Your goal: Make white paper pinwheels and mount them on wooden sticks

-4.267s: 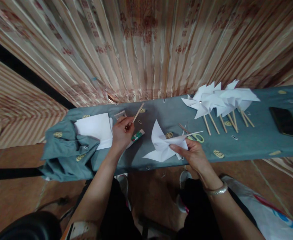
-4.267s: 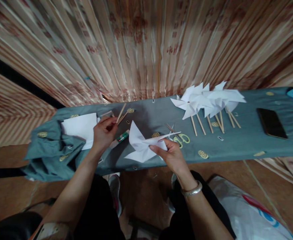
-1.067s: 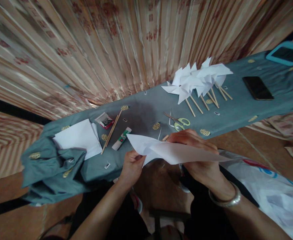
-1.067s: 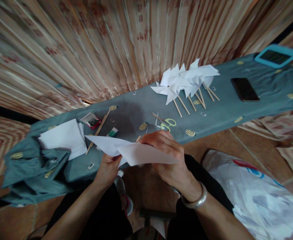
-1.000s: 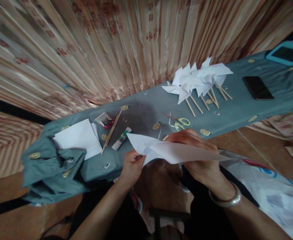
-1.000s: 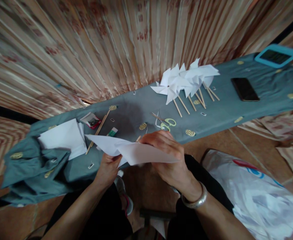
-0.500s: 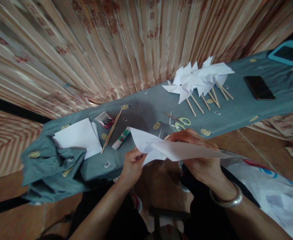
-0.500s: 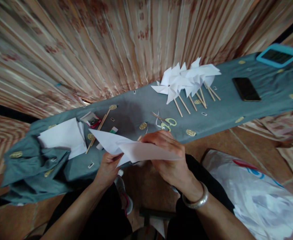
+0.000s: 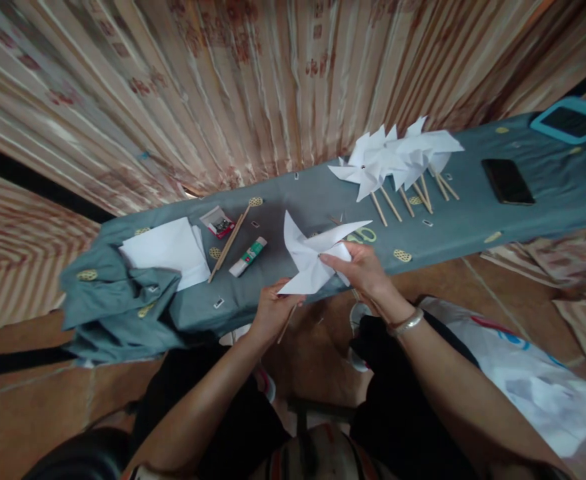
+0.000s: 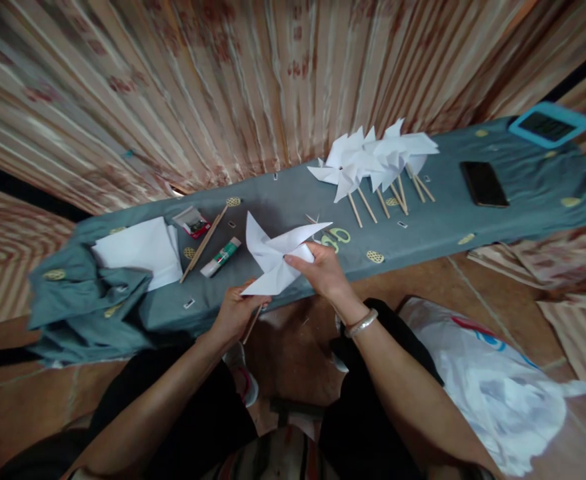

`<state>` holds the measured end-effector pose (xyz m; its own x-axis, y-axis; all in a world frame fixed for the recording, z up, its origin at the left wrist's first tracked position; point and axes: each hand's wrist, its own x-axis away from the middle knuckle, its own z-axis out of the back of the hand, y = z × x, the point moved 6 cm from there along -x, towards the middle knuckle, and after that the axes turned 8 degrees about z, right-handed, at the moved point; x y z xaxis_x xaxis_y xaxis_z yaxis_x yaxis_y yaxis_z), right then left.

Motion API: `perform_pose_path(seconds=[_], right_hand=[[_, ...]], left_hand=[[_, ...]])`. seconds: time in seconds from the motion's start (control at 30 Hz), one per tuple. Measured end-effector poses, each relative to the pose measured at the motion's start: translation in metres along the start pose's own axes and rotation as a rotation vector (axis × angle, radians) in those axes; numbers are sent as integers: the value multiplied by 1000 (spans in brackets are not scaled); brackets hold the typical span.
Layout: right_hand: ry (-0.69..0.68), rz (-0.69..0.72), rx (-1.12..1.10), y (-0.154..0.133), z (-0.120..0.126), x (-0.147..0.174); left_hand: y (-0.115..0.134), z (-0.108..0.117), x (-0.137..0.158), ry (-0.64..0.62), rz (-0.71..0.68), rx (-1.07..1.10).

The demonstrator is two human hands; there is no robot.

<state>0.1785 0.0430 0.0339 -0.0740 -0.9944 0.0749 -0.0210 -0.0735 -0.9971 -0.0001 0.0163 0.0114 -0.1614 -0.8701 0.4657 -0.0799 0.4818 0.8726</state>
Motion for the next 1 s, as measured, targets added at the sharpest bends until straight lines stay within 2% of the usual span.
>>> perform_pose_path(seconds=[0.1,0.23,0.4,0.53,0.67,0.8,1.0], right_hand=[[-89,-72,56,8,-11,-8],[-264,-108,201,10,-30,-22],[-524,-67,566,1,-52,-41],[-718,-12,885,-7,-63,-54],[-804,-23,1015,-6,-62,-63],[-863,-34,1014,1,-55,-67],[-849,-10,1101,1,-49,-72]], left_hand=[[-12,5,7,66,68,94],[-30,13,15,145,90,198],[-56,17,18,204,157,363],[-70,9,16,206,224,470],[-78,-2,12,215,242,508],[-82,-14,10,182,265,535],[-83,-24,10,159,303,584]])
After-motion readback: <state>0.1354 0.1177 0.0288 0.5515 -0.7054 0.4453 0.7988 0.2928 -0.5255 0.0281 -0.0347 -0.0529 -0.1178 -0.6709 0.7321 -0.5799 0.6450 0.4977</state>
